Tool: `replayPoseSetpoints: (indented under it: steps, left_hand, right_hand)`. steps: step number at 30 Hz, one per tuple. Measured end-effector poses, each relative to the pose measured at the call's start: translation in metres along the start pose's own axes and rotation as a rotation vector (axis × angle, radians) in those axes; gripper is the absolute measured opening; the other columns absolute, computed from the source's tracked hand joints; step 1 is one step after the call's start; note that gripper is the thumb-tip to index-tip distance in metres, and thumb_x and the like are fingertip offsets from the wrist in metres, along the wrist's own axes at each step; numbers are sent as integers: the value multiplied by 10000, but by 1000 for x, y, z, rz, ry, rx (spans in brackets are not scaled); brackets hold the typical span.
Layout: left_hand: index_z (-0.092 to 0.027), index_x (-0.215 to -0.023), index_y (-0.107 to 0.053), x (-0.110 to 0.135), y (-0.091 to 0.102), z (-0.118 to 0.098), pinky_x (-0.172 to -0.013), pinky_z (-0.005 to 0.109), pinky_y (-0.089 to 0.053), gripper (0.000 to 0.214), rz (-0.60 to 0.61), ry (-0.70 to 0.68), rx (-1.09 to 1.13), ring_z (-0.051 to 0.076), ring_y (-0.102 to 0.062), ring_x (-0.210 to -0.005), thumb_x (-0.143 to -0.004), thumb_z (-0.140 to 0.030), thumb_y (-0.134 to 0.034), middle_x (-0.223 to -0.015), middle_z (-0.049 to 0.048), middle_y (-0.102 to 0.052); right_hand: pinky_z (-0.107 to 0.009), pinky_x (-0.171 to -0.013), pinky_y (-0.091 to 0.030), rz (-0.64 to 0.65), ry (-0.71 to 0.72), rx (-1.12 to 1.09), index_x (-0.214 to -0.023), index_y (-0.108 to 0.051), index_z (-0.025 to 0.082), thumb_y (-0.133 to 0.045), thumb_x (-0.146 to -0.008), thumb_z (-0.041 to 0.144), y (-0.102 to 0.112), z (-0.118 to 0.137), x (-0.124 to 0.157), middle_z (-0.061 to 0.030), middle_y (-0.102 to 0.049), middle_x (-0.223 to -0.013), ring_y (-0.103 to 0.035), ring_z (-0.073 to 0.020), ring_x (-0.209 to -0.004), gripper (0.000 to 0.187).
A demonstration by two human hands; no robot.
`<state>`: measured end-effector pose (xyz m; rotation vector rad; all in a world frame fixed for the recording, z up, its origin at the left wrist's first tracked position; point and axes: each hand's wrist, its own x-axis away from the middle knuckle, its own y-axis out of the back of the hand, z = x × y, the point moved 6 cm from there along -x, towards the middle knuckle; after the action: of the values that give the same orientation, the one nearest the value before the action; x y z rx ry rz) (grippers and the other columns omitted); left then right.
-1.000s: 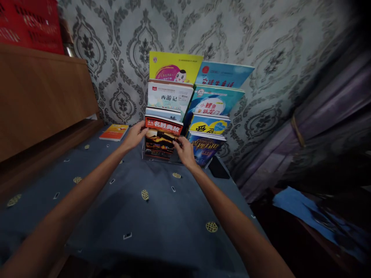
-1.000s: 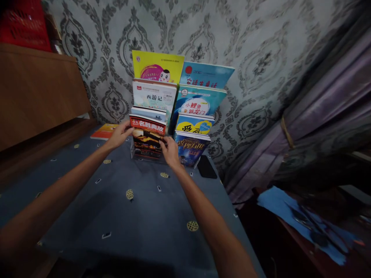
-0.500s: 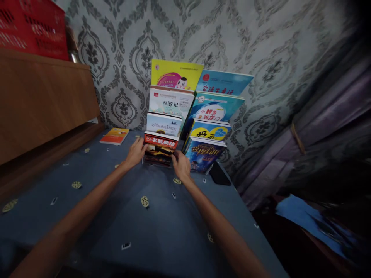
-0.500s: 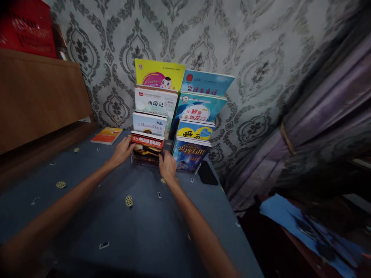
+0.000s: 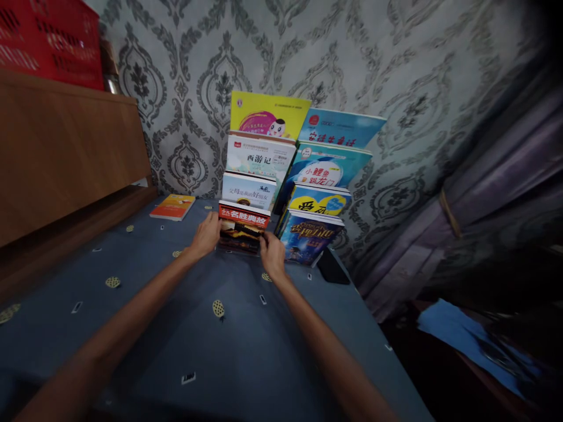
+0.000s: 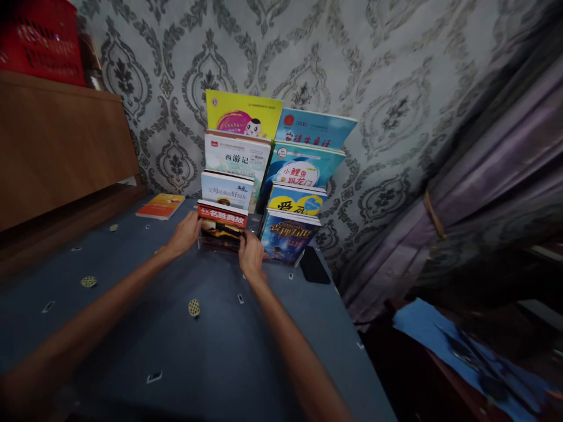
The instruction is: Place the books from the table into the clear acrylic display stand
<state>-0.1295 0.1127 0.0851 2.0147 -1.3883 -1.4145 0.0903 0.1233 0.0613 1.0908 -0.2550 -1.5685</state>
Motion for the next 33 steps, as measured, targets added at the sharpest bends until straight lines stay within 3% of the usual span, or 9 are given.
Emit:
replayPoseSetpoints:
  steps: [8, 20, 25, 29, 33]
  left_hand:
    - [-143, -1028, -547, 0, 1, -1, -944, 492, -488, 233, 20, -13, -17, 314, -614, -1038, -988, -195, -324, -1068, 179, -607]
    - [-181, -1007, -543, 6, 1, 5, -930, 413, -504, 171, 15, -83, 26, 250, -609, -986, -972, -169, -376, -1023, 115, -609]
    - [-170, -1166, -540, 16, 3, 11, -947, 391, -503, 245, 9, -149, 95, 239, -613, -1055, -994, -210, -370, -1121, 125, -629]
    - [-183, -1322, -499, 25, 5, 30, -979, 394, -494, 350, 42, -186, 150, 227, -622, -1077, -1006, -281, -383, -1167, 113, -645]
    - [-178, -1314, -535, 24, 1, 74, -1015, 381, -485, 356, 138, -38, -64, 221, -611, -1120, -993, -270, -409, -1199, 108, -645]
  right_hand:
    - [-296, -738, -460, -12, -39, 39, -1063, -692, 147, -432, -958, 160, -6, 4, 2, -160, -751, -966, -695, -249, -837, 280]
    - [-295, -765, -487, 14, -12, -36, -1060, -707, 137, -470, -936, 165, 0, 2, 3, -157, -767, -1009, -713, -265, -913, 269]
    - [-315, -802, -510, 3, 24, -104, -1118, -705, 169, -460, -916, 170, -2, 0, 6, -127, -774, -1041, -714, -259, -928, 318]
    - [-369, -839, -529, 10, 47, -167, -1119, -706, 162, -454, -904, 202, -2, -3, 10, -140, -769, -1069, -717, -289, -956, 334]
    - [-426, -902, -538, 10, 69, -216, -1162, -697, 150, -454, -912, 245, -1, -3, 12, -155, -753, -1137, -709, -309, -1028, 360]
